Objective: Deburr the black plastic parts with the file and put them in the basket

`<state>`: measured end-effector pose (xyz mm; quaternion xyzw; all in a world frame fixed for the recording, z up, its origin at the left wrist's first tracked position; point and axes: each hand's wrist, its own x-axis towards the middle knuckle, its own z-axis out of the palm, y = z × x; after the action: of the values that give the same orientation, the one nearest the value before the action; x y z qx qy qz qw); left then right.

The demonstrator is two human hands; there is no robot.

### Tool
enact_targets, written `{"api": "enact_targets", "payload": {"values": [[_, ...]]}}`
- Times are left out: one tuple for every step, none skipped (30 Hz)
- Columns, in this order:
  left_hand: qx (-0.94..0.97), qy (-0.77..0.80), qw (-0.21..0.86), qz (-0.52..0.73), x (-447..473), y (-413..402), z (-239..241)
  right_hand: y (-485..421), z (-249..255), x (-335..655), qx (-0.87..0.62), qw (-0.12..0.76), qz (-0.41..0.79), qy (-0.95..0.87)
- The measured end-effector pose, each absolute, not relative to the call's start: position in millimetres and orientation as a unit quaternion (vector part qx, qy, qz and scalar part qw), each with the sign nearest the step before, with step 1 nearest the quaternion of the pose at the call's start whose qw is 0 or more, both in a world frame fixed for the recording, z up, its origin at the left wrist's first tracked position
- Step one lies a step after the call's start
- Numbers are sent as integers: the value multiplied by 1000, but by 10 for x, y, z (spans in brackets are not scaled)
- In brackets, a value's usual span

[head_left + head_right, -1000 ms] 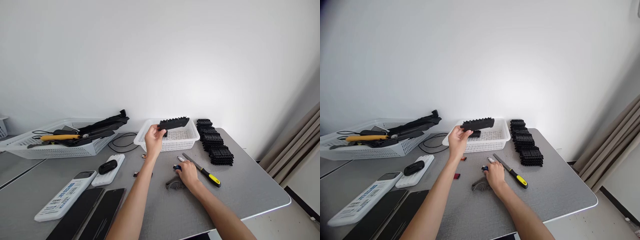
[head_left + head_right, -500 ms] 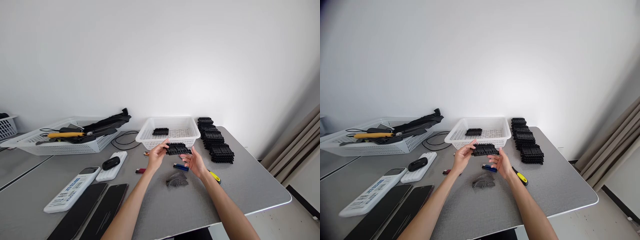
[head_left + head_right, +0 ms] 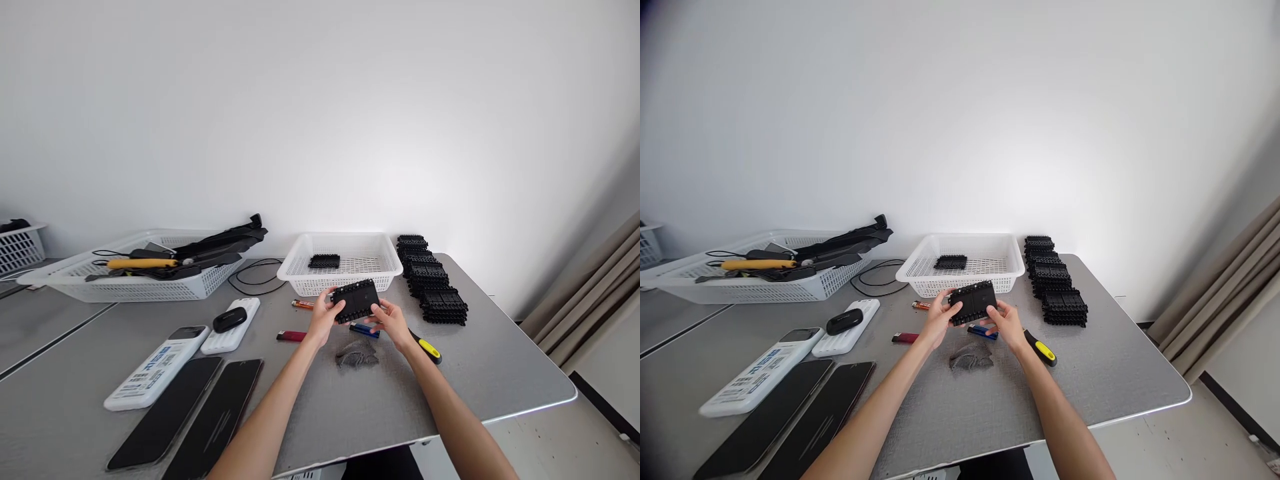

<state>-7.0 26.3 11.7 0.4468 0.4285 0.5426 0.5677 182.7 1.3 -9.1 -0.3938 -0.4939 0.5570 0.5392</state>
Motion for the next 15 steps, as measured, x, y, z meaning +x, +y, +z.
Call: {"api": "enact_targets", "payload": {"values": [[441,438,565,543,-84,274,109,-23,-80,1869,-421,518,522,-530],[434,443,563,547,-100,286,101,-69,-70,1930,-456,495,479,-564],[426,447,562,550,-114,299,92,-126,-63,2006,-501,474,423,-588],[420,449,562,553,-126,313,82,-191,-62,2094,-555,448,350,-608],[417,451,562,554,-134,326,71,-262,-67,2184,-612,415,269,-617],[416,453,561,554,-137,337,57,-334,-79,2270,-665,378,192,-615],[418,453,559,554,-136,346,43,-403,-98,2342,-701,330,143,-616],[421,453,557,555,-131,353,29,-464,-120,2396,-726,281,111,-617],[424,451,554,557,-124,357,16,-515,-144,2427,-741,238,89,-621],[426,449,552,559,-116,359,6,-554,-167,2437,-747,202,70,-630],[426,447,550,562,-108,358,0,-579,-187,2429,-747,174,55,-640],[427,444,549,565,-102,355,0,-594,-202,2409,-743,153,42,-650],[427,443,548,567,-99,350,7,-602,-212,2381,-739,138,32,-659],[426,443,547,569,-99,343,19,-605,-217,2354,-735,127,28,-665],[425,442,546,570,-103,337,35,-608,-218,2331,-734,120,27,-668]]}}
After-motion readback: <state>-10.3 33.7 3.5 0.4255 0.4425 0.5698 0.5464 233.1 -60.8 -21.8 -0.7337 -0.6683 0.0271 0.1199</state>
